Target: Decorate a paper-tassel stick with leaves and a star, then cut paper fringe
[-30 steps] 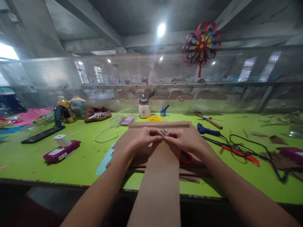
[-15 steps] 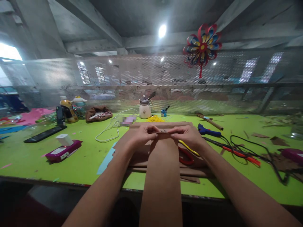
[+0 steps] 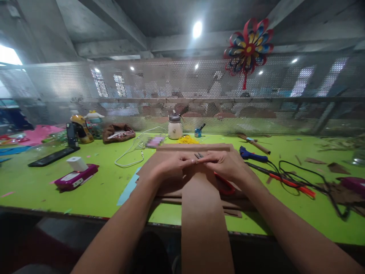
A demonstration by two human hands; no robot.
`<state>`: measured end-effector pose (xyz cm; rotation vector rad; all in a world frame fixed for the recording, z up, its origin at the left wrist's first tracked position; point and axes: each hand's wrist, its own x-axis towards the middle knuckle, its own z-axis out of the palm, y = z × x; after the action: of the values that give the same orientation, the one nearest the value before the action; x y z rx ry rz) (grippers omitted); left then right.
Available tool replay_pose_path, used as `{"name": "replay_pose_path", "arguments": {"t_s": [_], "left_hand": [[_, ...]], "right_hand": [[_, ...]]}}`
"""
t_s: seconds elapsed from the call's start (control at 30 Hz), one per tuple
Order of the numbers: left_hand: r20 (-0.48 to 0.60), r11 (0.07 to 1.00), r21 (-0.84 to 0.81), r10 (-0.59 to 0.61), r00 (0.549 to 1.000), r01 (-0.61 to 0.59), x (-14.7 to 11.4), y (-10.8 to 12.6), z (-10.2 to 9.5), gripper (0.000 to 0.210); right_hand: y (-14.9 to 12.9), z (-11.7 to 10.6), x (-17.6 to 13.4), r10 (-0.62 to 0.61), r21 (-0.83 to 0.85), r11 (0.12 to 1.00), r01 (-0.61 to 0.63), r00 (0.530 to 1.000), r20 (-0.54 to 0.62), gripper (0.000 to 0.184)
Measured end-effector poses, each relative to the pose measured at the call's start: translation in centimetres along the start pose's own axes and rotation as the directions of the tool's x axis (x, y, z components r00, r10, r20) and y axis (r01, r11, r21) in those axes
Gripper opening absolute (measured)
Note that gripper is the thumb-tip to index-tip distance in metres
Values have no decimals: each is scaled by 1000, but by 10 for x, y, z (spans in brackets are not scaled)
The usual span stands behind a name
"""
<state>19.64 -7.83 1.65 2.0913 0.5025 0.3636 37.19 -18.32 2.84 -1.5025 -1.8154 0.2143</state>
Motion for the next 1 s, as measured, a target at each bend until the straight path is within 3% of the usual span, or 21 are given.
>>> {"name": "replay_pose_path", "arguments": {"t_s": [0.2,0.4,0.53,0.6,0.77,1.0], "left_hand": [[51,998,-54,31,998,-28,2,-1,-2,32],[0,982,-186,-19,1000,18,2,5,2,25],[-33,993,-117,-11,999,7,1,11,7,21],[-51,997,-71,35,998,-39,3,11,9,20],[-71,986,53,161,984,-158,7,10,14,17],[-74,968,200,172,982,-154,3,24,19,19]], "right_hand": [[0,2,2,-70,-91,993,70,998,-2,26],[10,-4,1,-105,9,994,105,992,63,29],[19,-10,1,-37,172,985,7,984,173,39],[23,-10,2,-12,239,970,-43,974,227,35],[20,-10,3,76,34,996,-86,969,234,28],[13,-12,2,107,42,992,-119,970,219,21]]}}
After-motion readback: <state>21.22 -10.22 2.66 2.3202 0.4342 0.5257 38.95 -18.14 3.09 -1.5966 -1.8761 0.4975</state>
